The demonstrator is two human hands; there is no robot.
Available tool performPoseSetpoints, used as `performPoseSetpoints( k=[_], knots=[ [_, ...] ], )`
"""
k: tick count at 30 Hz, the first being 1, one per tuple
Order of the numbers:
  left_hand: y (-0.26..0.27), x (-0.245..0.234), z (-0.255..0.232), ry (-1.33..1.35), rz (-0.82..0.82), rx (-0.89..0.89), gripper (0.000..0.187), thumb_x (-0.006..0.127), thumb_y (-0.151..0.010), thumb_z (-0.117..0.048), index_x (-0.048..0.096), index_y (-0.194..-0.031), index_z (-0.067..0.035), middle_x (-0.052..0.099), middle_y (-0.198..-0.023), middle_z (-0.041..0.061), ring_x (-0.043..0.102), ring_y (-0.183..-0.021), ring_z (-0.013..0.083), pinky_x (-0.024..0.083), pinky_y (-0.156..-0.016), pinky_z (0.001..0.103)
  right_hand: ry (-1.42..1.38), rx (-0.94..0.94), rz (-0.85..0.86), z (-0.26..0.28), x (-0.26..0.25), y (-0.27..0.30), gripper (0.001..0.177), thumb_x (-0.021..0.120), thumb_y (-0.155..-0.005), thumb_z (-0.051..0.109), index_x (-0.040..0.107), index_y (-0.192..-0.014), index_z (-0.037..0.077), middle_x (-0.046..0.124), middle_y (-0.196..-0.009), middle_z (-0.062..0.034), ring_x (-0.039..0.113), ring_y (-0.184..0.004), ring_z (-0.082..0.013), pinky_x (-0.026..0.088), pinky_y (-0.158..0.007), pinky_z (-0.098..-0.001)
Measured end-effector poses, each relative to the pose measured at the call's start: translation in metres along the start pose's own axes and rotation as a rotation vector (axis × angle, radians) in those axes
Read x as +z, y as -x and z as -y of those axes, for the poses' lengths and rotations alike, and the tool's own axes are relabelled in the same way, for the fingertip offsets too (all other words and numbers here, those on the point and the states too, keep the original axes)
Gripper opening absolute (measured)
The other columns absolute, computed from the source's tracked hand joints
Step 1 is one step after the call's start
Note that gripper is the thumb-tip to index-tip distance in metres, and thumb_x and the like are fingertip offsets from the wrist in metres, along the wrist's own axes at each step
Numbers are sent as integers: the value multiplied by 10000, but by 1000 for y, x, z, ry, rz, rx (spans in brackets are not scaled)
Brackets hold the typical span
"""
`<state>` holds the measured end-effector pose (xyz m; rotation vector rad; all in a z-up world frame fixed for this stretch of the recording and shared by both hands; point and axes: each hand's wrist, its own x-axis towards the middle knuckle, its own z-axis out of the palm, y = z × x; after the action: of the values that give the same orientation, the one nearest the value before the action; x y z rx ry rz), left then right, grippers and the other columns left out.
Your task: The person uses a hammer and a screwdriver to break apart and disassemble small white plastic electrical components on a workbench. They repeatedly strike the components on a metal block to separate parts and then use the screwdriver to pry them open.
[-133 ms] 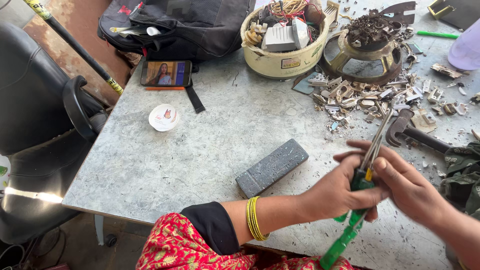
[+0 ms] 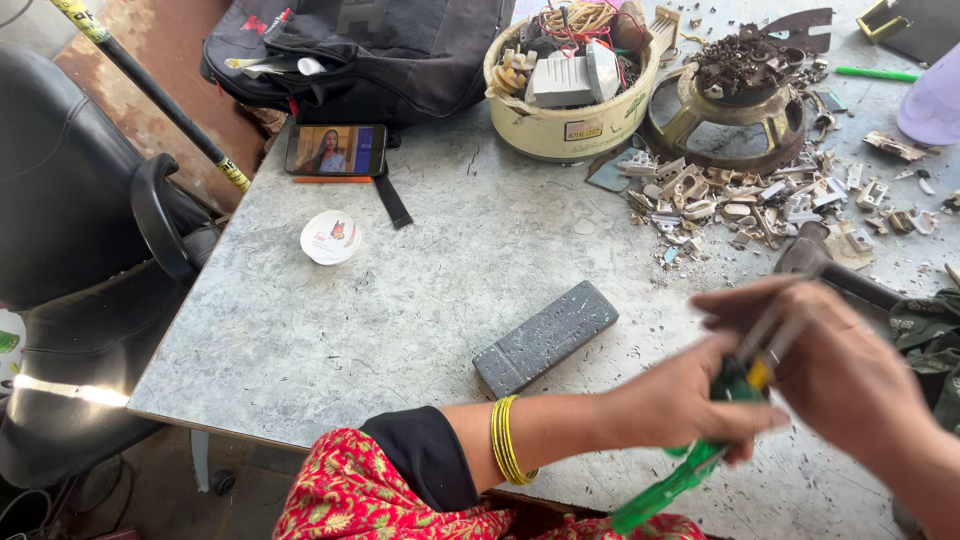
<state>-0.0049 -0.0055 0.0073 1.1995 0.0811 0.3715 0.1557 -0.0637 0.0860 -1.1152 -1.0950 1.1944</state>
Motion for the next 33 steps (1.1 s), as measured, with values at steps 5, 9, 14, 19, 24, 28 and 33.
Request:
performPoseSetpoints(
  k=[5,9,14,19,24,28,33],
  knots=[
    [7,12,-22,-133,112,-81,423,742,-977,-210,478,-1179,52,640,-878,134,647,-680,151,564,-591,288,49,-181,-338,-34,-79,0,393,229,-1225,291,476,-1298,-6,672,-1050,-229,706,-1079,-344,497,-1083,-472],
    [14,-9,-67,-563,94,-67,416,695,-935,-189,514,-1276,-36,672,-1048,105,697,-811,164,635,-679,280,-16,-300,-324,-51,-151,-19,326,229,-1271,213,438,-1353,-23,673,-991,-215,682,-1075,-367,520,-1160,-537],
    [35,-70,-129,-1374,-433,9,297,681,-913,-159,624,-1205,-160,738,-1007,81,738,-865,226,598,-694,328,-107,-352,-155,-53,-152,-17,351,282,-1291,203,537,-1278,-38,693,-970,-188,730,-1046,-313,585,-1017,-503],
    [46,-141,-154,-1732,-561,-526,355,742,-906,-212,559,-1199,-132,718,-1114,110,720,-989,293,592,-798,422,36,-241,-168,-25,-104,-9,307,369,-1206,131,587,-1292,-68,694,-1004,-228,717,-994,-343,571,-949,-506],
    [51,-174,-138,-1760,-619,-850,536,859,-801,-360,590,-1188,-102,706,-1170,114,663,-1140,304,542,-944,446,175,-175,-198,-7,-73,-6,299,397,-1144,91,592,-1286,-88,685,-1020,-217,717,-985,-327,579,-904,-480],
    [58,-191,-129,-1793,-665,-936,441,808,-865,-361,656,-1192,-108,735,-1152,135,703,-1115,310,548,-945,461,273,-137,-202,-5,-70,-8,301,413,-1120,88,602,-1265,-95,689,-1010,-203,723,-973,-312,589,-887,-465],
    [75,-201,-144,-1789,-815,-1121,335,749,-923,-309,742,-1202,-124,723,-1219,131,704,-1137,309,545,-958,457,301,-133,-164,-6,-68,-11,296,449,-1099,97,621,-1257,-83,696,-1018,-181,724,-985,-287,588,-892,-439]
  ],
)
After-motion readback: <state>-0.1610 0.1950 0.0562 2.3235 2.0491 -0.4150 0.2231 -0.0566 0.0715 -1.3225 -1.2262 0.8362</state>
